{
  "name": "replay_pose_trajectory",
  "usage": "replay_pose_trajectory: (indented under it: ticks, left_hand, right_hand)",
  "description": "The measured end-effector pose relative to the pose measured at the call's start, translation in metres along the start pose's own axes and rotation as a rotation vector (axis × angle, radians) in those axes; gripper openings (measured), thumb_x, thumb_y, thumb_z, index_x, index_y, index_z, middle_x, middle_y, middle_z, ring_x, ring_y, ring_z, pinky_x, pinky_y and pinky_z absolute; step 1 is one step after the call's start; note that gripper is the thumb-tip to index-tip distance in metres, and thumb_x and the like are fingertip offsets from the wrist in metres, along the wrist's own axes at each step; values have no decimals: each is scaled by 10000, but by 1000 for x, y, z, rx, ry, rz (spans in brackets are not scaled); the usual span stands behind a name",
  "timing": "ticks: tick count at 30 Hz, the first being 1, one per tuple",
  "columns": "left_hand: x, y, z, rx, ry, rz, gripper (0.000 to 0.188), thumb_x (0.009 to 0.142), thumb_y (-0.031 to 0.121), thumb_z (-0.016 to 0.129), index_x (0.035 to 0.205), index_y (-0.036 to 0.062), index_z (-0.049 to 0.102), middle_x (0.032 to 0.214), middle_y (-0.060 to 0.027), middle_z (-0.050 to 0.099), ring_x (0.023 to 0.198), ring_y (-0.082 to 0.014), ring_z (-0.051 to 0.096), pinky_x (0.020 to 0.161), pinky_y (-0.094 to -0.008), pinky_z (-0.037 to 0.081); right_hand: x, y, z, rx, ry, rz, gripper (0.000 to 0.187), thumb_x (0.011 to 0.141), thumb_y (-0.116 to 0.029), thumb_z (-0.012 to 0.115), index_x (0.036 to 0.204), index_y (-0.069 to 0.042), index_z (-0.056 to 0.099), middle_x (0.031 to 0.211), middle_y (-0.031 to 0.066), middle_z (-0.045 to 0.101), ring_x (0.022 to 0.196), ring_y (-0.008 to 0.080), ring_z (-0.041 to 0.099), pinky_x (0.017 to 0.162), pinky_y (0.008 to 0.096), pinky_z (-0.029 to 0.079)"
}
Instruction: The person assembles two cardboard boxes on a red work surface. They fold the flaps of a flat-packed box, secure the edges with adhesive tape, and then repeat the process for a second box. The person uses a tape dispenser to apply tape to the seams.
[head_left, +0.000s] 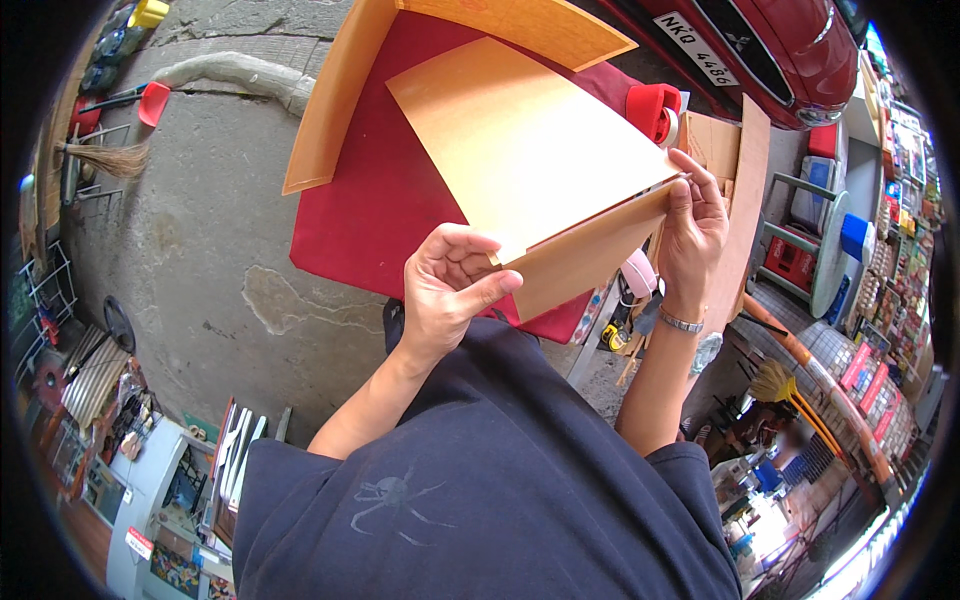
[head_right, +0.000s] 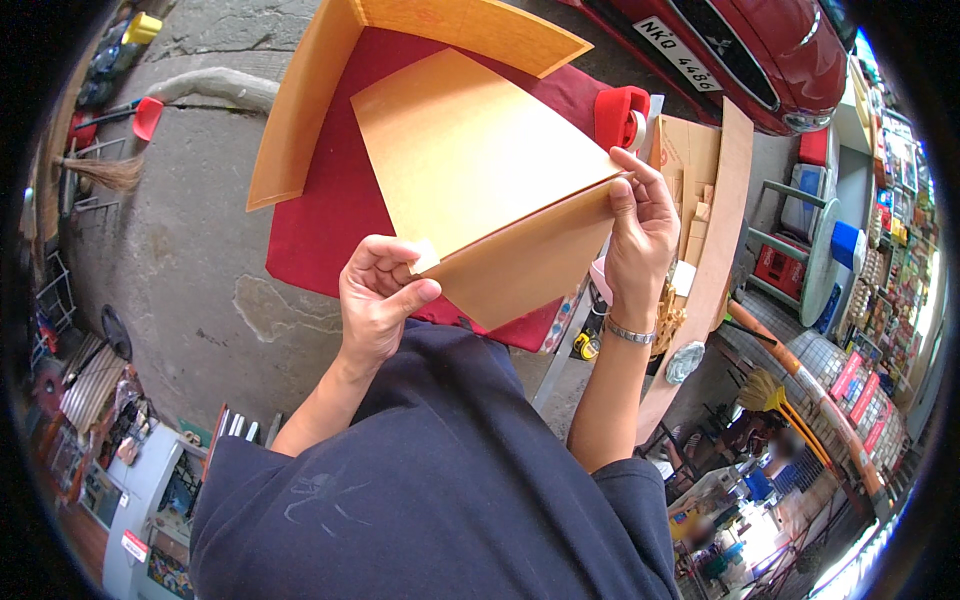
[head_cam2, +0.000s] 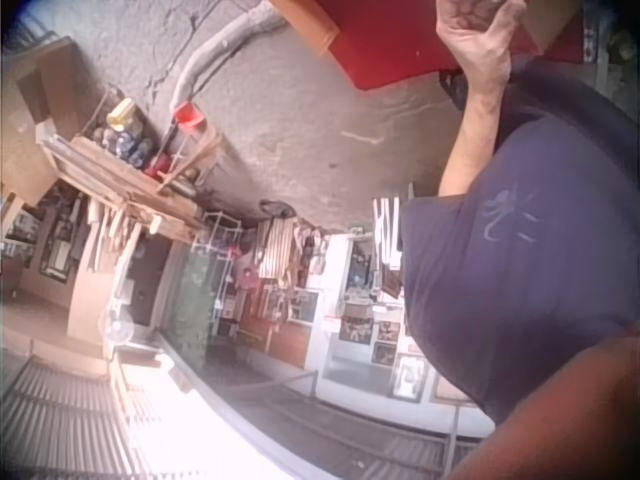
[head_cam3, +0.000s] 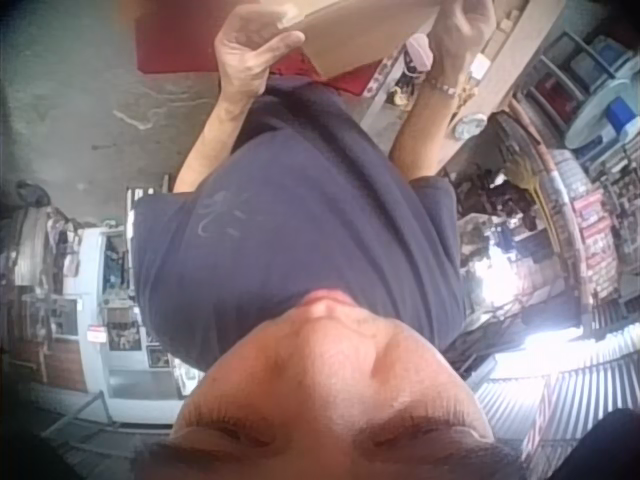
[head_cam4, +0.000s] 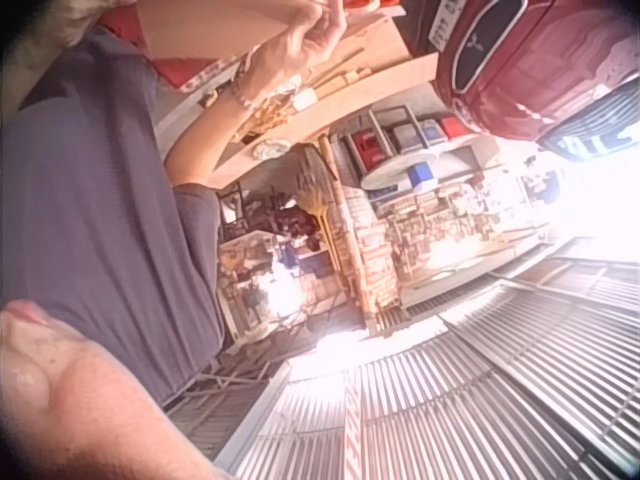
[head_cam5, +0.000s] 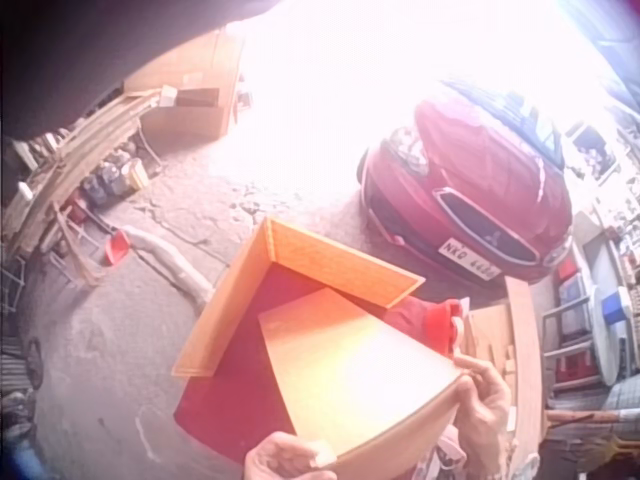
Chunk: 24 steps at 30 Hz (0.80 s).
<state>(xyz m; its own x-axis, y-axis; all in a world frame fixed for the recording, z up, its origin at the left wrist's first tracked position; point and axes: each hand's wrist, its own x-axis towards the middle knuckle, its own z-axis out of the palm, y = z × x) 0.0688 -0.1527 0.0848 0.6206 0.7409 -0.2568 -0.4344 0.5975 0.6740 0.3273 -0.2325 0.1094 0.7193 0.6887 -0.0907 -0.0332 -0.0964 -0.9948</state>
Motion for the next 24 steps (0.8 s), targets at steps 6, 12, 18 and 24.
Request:
replay_pose_trajectory:
  ticks: [6, 12, 18, 24]
  left_hand:
    - [2, 2, 3, 29, 36, 10, 294, 800, -102, 740, 1029, 9, 593, 968, -97, 698, 950, -136, 685, 866, -272, 582]
    - [1, 0, 0, 77, 29, 9, 291, 797, -91, 751, 1025, 21, 607, 970, -76, 700, 909, -107, 676, 845, -245, 565]
    - [1, 0, 0, 89, 25, 13, 282, 799, -89, 751, 1023, 16, 615, 965, -79, 703, 903, -101, 673, 836, -239, 564]
    - [1, 2, 0, 92, 18, 24, 272, 808, -92, 739, 1029, 8, 617, 968, -90, 706, 890, -104, 678, 835, -248, 574]
  right_hand:
    - [-2, 4, -1, 47, 5, 25, 364, 971, -153, 633, 1279, 28, 564, 1020, 31, 635, 933, 83, 572, 845, 212, 443]
    - [-6, 13, 0, 89, 10, 24, 350, 977, -153, 618, 1258, 43, 546, 1100, 77, 644, 1010, 115, 585, 915, 238, 448]
    - [-5, 14, -3, 81, -18, 28, 316, 998, -129, 570, 1250, 57, 525, 1171, 119, 633, 1090, 151, 589, 990, 275, 449]
    - [-6, 16, -2, 76, -21, 18, 322, 998, -135, 573, 1253, 55, 520, 1182, 120, 629, 1102, 157, 587, 996, 282, 445]
